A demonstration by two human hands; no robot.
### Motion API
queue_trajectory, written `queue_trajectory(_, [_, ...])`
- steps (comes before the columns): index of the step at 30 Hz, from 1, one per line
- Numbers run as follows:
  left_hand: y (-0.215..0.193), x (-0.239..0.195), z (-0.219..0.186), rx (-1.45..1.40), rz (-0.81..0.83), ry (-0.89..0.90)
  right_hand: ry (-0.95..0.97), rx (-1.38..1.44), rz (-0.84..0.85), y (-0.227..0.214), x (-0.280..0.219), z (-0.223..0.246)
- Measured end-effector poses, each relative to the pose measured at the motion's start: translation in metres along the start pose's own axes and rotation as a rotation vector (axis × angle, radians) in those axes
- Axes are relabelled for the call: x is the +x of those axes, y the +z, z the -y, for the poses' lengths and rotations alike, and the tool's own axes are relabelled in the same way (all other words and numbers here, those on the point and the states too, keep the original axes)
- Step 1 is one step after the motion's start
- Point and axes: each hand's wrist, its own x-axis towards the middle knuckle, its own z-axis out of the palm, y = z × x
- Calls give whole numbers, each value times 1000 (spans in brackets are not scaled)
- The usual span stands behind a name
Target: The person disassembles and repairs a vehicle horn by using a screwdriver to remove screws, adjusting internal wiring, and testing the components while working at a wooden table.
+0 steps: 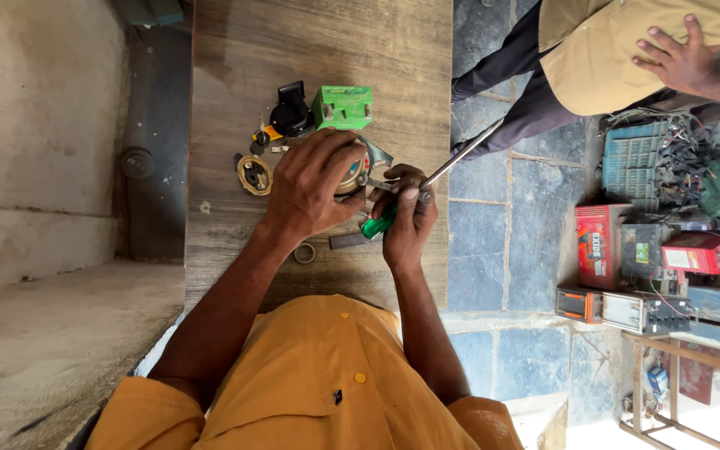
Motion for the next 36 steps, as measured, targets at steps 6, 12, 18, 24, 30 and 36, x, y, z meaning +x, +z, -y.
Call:
queue_trajectory(6, [-3, 5, 7, 74, 22, -9, -333, -468, 239, -3, -20, -15])
queue_trajectory(12, [-5, 4, 5, 59, -24, 16, -160, -252, -90, 0, -17, -9])
queue_trajectory(18, [-4, 6, 0, 86, -8, 68, 131, 98, -208, -2, 4, 11])
queue_trajectory(24, [-3, 3, -1, 76, 0, 82, 224, 53, -165, 8, 9, 16])
queue_trajectory(30, [-1, 3, -2, 120, 27, 96, 376, 123, -171, -5, 16, 15])
queue_trajectory(36, [1, -2, 3, 107, 67, 75, 361, 100, -142, -6, 6, -1])
